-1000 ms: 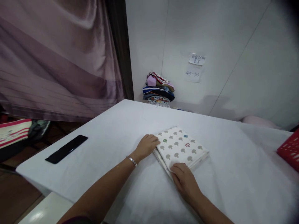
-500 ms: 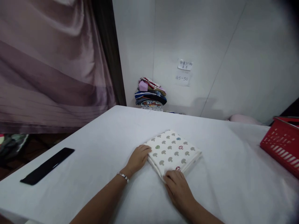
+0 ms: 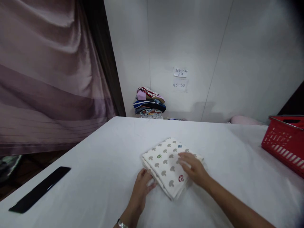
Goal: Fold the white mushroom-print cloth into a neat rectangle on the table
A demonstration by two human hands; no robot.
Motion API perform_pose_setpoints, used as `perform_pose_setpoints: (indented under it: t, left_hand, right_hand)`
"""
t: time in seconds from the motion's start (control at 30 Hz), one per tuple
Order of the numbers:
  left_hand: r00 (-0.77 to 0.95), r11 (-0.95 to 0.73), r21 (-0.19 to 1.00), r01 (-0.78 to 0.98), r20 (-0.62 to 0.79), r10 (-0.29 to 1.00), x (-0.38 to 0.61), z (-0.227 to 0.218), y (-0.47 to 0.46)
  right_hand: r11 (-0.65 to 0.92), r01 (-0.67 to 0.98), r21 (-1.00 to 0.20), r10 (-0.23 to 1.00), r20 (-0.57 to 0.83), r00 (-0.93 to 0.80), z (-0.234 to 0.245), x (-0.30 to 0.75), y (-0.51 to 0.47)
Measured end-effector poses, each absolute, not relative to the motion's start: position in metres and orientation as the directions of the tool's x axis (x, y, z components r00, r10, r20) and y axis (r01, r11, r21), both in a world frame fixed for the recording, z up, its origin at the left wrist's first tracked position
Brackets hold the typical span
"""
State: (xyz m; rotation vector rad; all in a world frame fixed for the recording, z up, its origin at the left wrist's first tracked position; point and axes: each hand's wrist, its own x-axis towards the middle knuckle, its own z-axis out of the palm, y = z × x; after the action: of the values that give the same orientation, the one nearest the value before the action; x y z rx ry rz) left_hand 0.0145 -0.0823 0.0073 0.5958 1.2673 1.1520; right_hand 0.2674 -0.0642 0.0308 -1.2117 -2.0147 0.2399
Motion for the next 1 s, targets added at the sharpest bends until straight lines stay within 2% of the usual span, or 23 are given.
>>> perform_pose_setpoints:
  t: [0.07,0.13,0.17,0.23,0.33,0.43,0.53,0.63,0.73,0.83,0.9,1.0]
  left_hand:
    - [-0.104,0.347,0.869,-0.352,-0.405,0.908,0.025,0.008,-0.086]
    - [-0.129,0.345,0.889,-0.302,-0.396,0.909,0.034,0.008,-0.084]
    - [-0.146,0.352,0.898,-0.265,-0.398,0.906,0.037,0.007,-0.081]
    - [-0.172,0.344,0.924,-0.166,-0.370,0.913,0.042,0.004,-0.073]
    - [-0.185,0.225,0.974,0.036,-0.215,0.959,0.042,0.000,-0.056]
    - [-0.120,0.087,0.974,0.208,-0.063,0.991,0.035,-0.003,-0.040]
    - [-0.064,0.056,0.948,0.313,-0.037,0.997,0.027,-0.002,-0.028]
    - [-0.036,0.060,0.923,0.381,-0.050,0.998,0.024,0.003,-0.026]
    - [-0.022,0.007,0.864,0.503,0.005,1.000,0.024,0.010,-0.030]
    - [-0.046,-0.034,0.777,0.629,0.082,0.996,0.027,0.015,-0.036]
    - [-0.075,-0.012,0.738,0.674,0.085,0.994,0.029,0.018,-0.038]
    - [-0.111,0.043,0.703,0.710,0.051,0.993,0.031,0.018,-0.040]
  right_hand:
    - [0.333,0.800,-0.499,0.912,0.385,-0.139,0.038,0.289,-0.028]
    - [0.062,0.885,-0.462,0.993,0.114,-0.010,0.040,0.306,0.000]
    - [-0.029,0.890,-0.455,1.000,-0.007,0.028,0.039,0.312,0.010]
    - [-0.105,0.888,-0.447,0.990,-0.128,0.053,0.034,0.320,0.019]
    - [-0.128,0.880,-0.457,0.984,-0.168,0.056,0.027,0.326,0.008]
    - [-0.182,0.850,-0.494,0.975,-0.204,0.090,0.018,0.333,-0.029]
    - [-0.229,0.785,-0.576,0.967,-0.228,0.115,0.009,0.337,-0.079]
    - [-0.218,0.780,-0.587,0.971,-0.215,0.109,0.007,0.337,-0.117]
    - [-0.139,0.840,-0.525,0.986,-0.151,0.069,0.016,0.336,-0.127]
    - [0.010,0.886,-0.463,0.999,0.045,0.012,0.027,0.327,-0.114]
    - [0.127,0.885,-0.449,0.986,0.151,-0.065,0.032,0.315,-0.099]
    - [0.324,0.837,-0.440,0.945,0.189,-0.266,0.034,0.286,-0.077]
